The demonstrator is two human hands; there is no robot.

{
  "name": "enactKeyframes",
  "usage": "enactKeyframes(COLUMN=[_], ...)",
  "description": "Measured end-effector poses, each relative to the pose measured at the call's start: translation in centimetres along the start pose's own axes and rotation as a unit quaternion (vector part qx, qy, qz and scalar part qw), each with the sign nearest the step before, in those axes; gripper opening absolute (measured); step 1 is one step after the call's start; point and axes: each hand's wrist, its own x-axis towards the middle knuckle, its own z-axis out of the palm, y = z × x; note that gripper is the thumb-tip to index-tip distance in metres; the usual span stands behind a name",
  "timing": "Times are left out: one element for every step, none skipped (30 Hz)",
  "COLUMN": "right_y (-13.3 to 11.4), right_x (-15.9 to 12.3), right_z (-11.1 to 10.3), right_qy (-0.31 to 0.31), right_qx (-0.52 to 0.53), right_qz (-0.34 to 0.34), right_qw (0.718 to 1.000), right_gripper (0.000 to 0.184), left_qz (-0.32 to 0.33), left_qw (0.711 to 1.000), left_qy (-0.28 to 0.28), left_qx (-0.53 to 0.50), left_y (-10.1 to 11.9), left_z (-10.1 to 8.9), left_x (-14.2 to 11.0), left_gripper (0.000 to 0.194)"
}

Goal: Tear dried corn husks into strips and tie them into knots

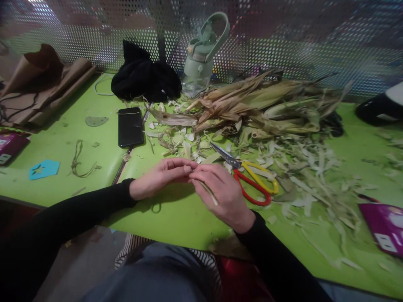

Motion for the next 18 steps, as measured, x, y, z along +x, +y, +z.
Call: enactKeyframes(right_y=[0.02,0.04,0.06,0.09,0.13,0.18,0.25,0.32,0.38,0.44,0.48,0.5,0.52,0.55,0.6,0.68,0.78,0.89], right_x=[-0.04,-0.05,-0.05,-0.03,0.0,0.03,0.06,0.07,0.07,0.06,0.03,0.0,-0.04,-0.08,-0.11,-0.13,-0.14,-0.14], right_z=[-0.09,-0.16,-0.23,-0.28,-0.32,-0.34,-0.35,-0.35,-0.34,-0.34,-0.33,-0.33,-0.33,-0.33,-0.34,-0.34,-0.32,-0.29], right_qy=[0.009,0.019,0.028,0.033,0.035,0.036,0.038,0.042,0.049,0.057,0.065,0.074,0.086,0.095,0.098,0.092,0.08,0.061], right_qx=[-0.001,-0.006,-0.012,-0.02,-0.028,-0.036,-0.041,-0.043,-0.042,-0.041,-0.039,-0.036,-0.031,-0.025,-0.019,-0.013,-0.008,0.003], right_qz=[-0.002,-0.003,-0.001,0.004,0.011,0.021,0.031,0.04,0.045,0.049,0.054,0.065,0.085,0.113,0.147,0.181,0.21,0.234], right_qw=[1.0,1.0,1.0,0.999,0.999,0.998,0.998,0.997,0.997,0.996,0.996,0.994,0.992,0.989,0.984,0.979,0.974,0.97], right_gripper=[0.022,0.024,0.026,0.027,0.028,0.027,0.026,0.023,0.02,0.018,0.015,0.013,0.011,0.012,0.017,0.021,0.026,0.029], left_qz=[0.0,-0.001,-0.003,-0.005,-0.008,-0.01,-0.012,-0.013,-0.013,-0.014,-0.015,-0.015,-0.014,-0.012,-0.008,-0.002,0.003,0.007], left_qw=[1.0,1.0,1.0,1.0,1.0,1.0,1.0,1.0,1.0,1.0,1.0,0.999,0.999,0.999,0.999,0.999,0.999,0.999], left_qy=[0.0,0.0,0.001,0.003,0.005,0.007,0.007,0.005,0.001,-0.005,-0.009,-0.012,-0.011,-0.008,-0.006,-0.003,-0.001,0.0], left_qx=[0.0,0.002,0.003,0.003,0.001,-0.003,-0.009,-0.014,-0.019,-0.022,-0.025,-0.027,-0.031,-0.036,-0.041,-0.045,-0.048,-0.05], left_y=[0.02,0.05,0.07,0.08,0.08,0.06,0.04,0.01,-0.03,-0.07,-0.12,-0.16,-0.2,-0.23,-0.24,-0.24,-0.24,-0.24], left_z=[0.0,0.0,-0.01,-0.01,0.01,0.04,0.08,0.14,0.21,0.27,0.32,0.35,0.36,0.35,0.32,0.29,0.26,0.23], left_x=[-0.01,-0.02,-0.02,-0.03,-0.03,-0.04,-0.05,-0.06,-0.08,-0.1,-0.12,-0.14,-0.15,-0.15,-0.16,-0.17,-0.18,-0.18], left_gripper=[0.028,0.029,0.03,0.031,0.032,0.033,0.033,0.033,0.033,0.032,0.031,0.029,0.028,0.025,0.023,0.022,0.02,0.019])
